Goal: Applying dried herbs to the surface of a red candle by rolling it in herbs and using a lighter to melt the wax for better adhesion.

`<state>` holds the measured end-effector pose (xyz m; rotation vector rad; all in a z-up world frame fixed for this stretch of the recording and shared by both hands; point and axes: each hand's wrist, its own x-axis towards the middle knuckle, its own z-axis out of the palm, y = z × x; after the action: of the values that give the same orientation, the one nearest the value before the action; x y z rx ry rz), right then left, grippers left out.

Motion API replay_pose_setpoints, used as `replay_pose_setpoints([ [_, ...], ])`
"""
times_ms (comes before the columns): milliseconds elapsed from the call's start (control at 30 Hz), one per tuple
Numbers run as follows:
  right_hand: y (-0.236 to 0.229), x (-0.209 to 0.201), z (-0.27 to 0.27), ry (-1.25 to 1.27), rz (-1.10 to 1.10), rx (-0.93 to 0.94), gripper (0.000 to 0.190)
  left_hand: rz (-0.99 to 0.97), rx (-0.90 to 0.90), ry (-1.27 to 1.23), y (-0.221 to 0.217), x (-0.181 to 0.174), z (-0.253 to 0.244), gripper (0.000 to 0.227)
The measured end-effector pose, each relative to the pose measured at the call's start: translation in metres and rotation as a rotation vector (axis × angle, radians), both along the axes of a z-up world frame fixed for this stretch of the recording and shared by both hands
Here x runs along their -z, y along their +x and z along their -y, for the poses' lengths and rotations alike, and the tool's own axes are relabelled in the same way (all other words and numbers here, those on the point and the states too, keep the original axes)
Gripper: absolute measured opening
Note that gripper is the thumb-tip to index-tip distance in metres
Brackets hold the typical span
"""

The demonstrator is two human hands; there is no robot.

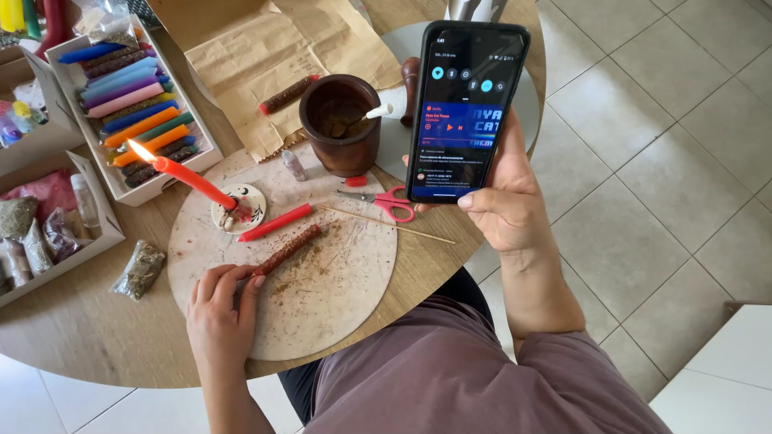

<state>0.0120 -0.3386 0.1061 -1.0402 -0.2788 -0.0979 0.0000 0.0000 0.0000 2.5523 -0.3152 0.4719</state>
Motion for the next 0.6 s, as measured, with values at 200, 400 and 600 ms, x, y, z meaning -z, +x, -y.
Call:
replay_pose_setpoints([
  [200,-0.0003,0.0007,-0.0004,-0.019,0.031,-0.015,0.088,-0.008,0.000,-0.003,0.0000,-0.0021,0.0008,0.016],
  [400,0.0054,0.0053,-0.0013,0.061,0.061,-0.014,0.043,-0.004,-0.002,0.001,0.0000,0.0000,-0.0003,0.017],
  [600,0.0041,0.0021,-0.0014,0.142,0.009,-0.040,0.045,0.017,0.014,-0.005,0.0007,-0.0015,0.0003,0.016],
])
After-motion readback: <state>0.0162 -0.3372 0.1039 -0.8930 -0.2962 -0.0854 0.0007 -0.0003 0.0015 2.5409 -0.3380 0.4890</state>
